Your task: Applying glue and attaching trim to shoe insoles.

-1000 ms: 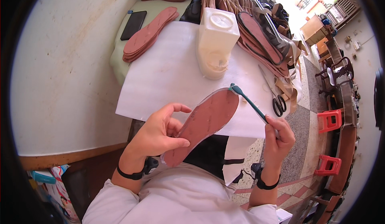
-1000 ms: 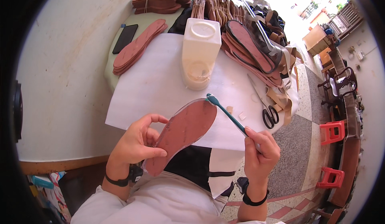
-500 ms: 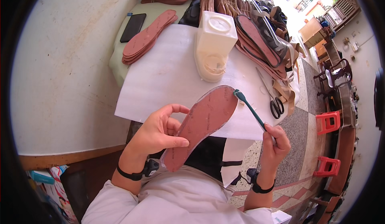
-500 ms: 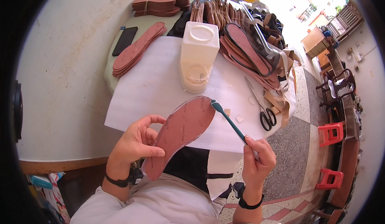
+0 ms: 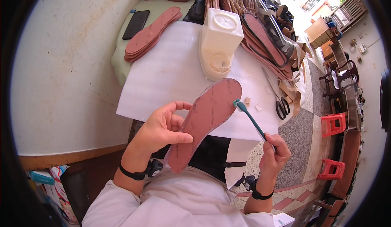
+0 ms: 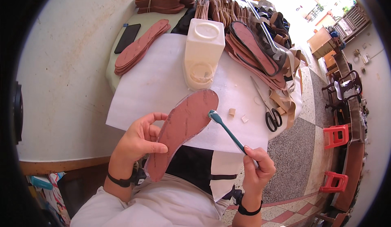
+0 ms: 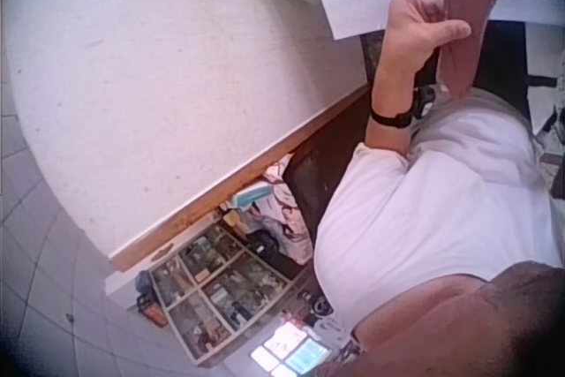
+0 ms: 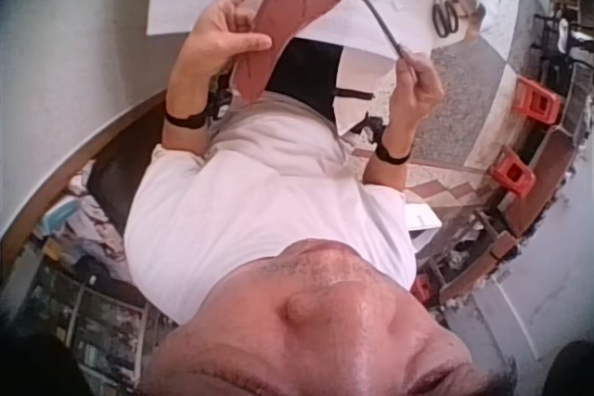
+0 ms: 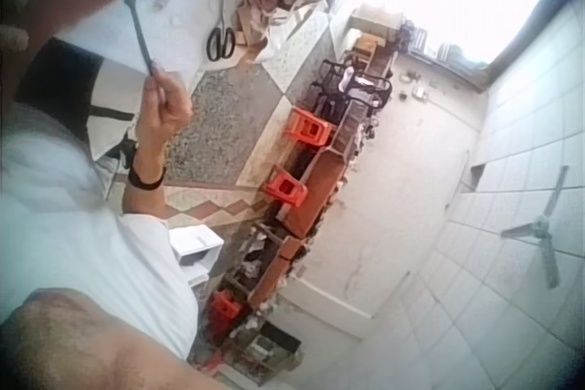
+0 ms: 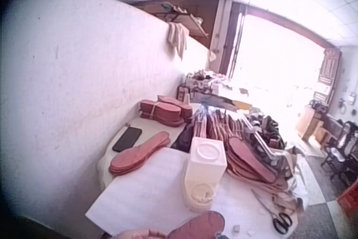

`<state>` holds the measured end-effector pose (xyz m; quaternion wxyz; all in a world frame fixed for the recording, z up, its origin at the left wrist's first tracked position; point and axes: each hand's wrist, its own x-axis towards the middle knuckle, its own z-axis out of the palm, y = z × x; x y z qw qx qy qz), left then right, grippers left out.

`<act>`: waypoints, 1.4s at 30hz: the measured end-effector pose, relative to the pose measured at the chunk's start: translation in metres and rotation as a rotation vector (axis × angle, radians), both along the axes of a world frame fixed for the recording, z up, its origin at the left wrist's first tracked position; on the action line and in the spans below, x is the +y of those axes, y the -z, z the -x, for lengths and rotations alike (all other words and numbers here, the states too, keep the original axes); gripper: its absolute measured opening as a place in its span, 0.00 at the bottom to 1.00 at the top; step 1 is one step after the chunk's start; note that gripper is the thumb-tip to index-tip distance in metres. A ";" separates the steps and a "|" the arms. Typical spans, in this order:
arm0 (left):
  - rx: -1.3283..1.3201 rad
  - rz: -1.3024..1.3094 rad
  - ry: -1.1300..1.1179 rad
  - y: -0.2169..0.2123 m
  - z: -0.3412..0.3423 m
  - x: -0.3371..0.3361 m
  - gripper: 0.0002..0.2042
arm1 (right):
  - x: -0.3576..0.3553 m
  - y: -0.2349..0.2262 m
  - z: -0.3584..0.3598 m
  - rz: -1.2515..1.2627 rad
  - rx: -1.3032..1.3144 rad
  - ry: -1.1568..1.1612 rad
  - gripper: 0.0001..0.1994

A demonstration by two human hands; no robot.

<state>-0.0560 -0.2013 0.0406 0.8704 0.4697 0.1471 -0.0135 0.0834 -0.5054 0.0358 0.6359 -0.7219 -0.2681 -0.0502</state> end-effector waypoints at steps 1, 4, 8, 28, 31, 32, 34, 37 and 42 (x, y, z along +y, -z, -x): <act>-0.006 0.000 -0.006 0.002 0.000 0.000 0.40 | 0.000 0.001 0.001 0.006 -0.012 -0.007 0.09; 0.003 -0.015 -0.007 0.002 -0.002 0.001 0.40 | 0.002 -0.002 0.006 0.003 0.004 -0.037 0.09; 0.022 -0.080 -0.027 0.001 -0.004 -0.001 0.37 | -0.003 0.002 0.005 -0.034 -0.051 0.003 0.09; -0.088 0.262 0.101 0.008 0.007 0.006 0.40 | 0.003 -0.001 -0.010 0.070 -0.185 0.088 0.10; -0.032 0.137 0.074 0.003 0.009 0.006 0.40 | 0.008 -0.005 -0.016 0.127 -0.236 0.062 0.08; -0.002 0.081 0.060 0.000 0.010 0.006 0.40 | 0.009 -0.007 -0.019 0.137 -0.224 0.070 0.08; 0.065 -0.059 0.057 -0.005 0.013 0.008 0.40 | 0.014 -0.015 -0.026 0.153 -0.200 0.085 0.08; 0.117 -0.191 0.025 -0.004 0.019 0.014 0.39 | 0.033 -0.047 -0.040 0.202 -0.151 0.078 0.08; 0.122 -0.217 -0.020 -0.007 0.024 0.016 0.38 | 0.081 -0.064 -0.076 0.353 -0.362 -0.063 0.07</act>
